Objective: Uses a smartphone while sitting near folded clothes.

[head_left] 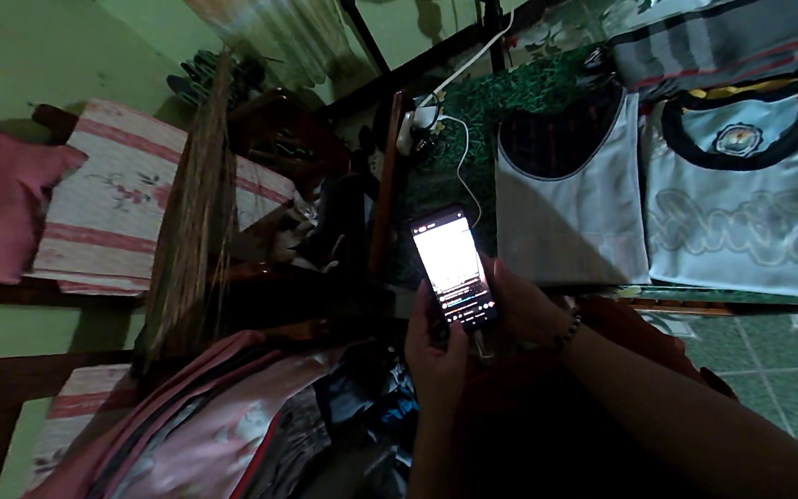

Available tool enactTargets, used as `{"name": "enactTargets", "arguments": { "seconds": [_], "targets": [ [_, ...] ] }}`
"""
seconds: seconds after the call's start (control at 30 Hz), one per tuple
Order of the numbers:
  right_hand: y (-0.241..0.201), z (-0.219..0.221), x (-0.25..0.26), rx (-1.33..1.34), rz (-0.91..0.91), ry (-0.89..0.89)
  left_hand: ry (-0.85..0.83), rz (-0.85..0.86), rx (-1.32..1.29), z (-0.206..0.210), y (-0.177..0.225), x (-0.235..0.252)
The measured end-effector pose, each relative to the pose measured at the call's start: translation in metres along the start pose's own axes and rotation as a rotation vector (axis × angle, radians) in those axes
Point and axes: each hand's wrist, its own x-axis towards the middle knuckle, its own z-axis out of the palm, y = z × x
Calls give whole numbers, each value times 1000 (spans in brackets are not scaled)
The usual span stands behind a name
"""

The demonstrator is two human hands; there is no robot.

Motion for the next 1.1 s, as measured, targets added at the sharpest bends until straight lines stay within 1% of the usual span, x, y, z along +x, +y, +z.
{"name": "enactTargets", "arguments": {
  "seconds": [0.03, 0.1, 0.2, 0.37, 0.6, 0.73, 0.97, 1.1],
  "targets": [
    [0, 0, 0, -38, -10, 0, 2, 1, -2, 0, 0, 0],
    [1, -1, 1, -8, -10, 0, 7, -4, 1, 0, 0, 0],
    [2, -1, 3, 144, 15, -10, 9, 0, 2, 1, 2, 0],
    [5, -2, 4, 199, 19, -18, 9, 6, 10, 1, 1, 1],
    [2, -1, 3, 159, 30, -3, 5, 12, -9, 1, -1, 1],
    [3, -3, 3, 124, 12, -29, -4, 5, -18, 0, -1, 1],
    [3, 0, 3, 207, 16, -22, 3, -7, -11, 1, -1, 1],
    [1, 0, 1, 0, 7, 19, 5, 1, -8, 0, -3, 0]
  ]
}}
